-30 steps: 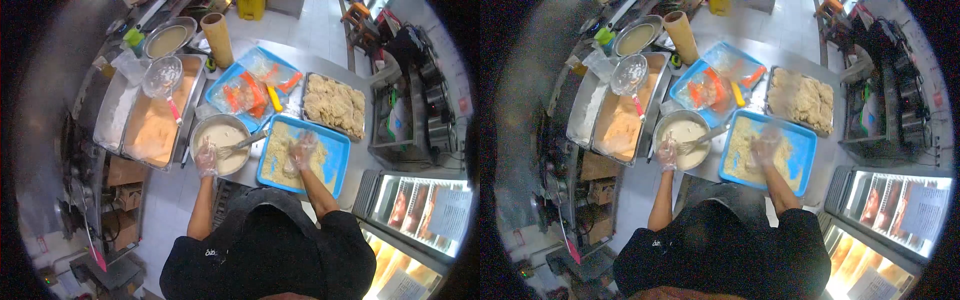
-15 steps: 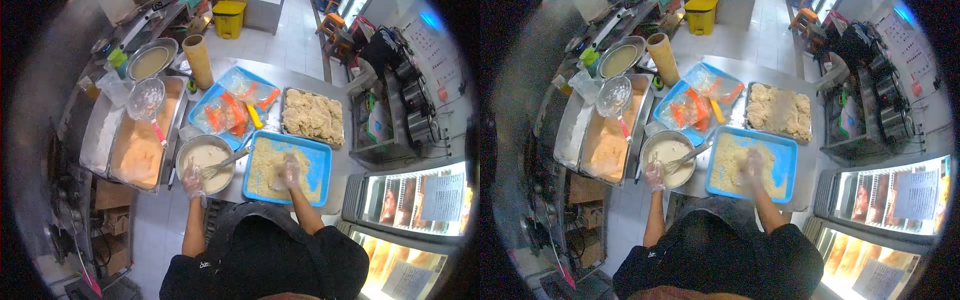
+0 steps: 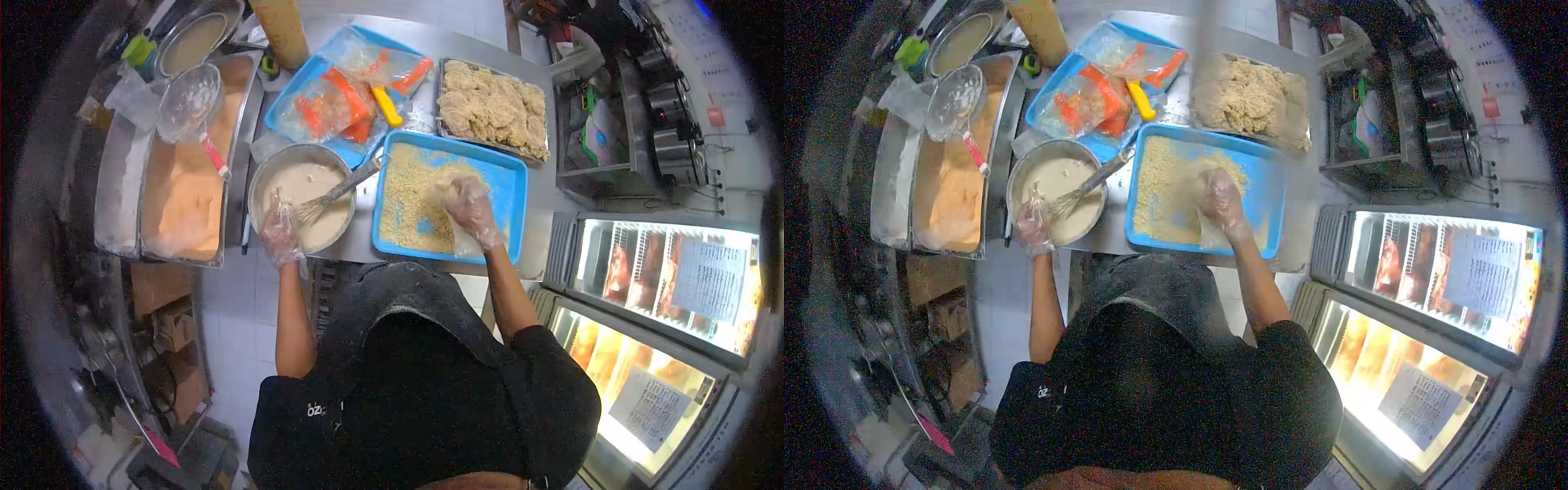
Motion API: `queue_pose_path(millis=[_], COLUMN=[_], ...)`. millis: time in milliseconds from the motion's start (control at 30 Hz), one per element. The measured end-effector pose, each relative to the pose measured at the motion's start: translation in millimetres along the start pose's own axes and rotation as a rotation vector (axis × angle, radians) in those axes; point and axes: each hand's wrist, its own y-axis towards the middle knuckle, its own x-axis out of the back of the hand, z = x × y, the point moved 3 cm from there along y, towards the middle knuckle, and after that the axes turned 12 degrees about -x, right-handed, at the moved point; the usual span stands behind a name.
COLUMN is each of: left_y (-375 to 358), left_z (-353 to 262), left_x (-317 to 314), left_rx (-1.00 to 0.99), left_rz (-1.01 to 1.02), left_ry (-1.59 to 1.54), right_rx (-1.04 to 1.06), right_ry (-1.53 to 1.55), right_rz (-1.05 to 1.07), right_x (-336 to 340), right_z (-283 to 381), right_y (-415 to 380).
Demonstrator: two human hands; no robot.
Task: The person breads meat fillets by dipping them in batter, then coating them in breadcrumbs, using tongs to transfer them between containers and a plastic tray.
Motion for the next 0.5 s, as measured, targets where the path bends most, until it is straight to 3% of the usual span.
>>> queue_pose_path(millis=[67, 167, 267, 333, 500], left_y=[1, -1, 2, 0, 1], left_z=[-3, 1, -10, 0, 17], left_x=[3, 2, 5, 3, -10], left_rx=[0.023, 0.017, 0.031, 0.021, -0.056], left_rz=[-0.012, -0.011, 0.003, 0.015, 0.002], left_ry=[-0.026, -0.049, -0.030, -0.042, -0.180], right_rx=[0.338, 0.235, 0.251, 0.207, -0.217], right_ry=[-0.296, -0.448, -0.692, -0.656, -0.195], right_rz=[0.020, -0.207, -0.238, -0.270, -0.158], right_x=[2, -12, -44, -65, -49], right_z=[2, -25, -70, -129, -121], right_y=[-13, -29, -36, -14, 21])
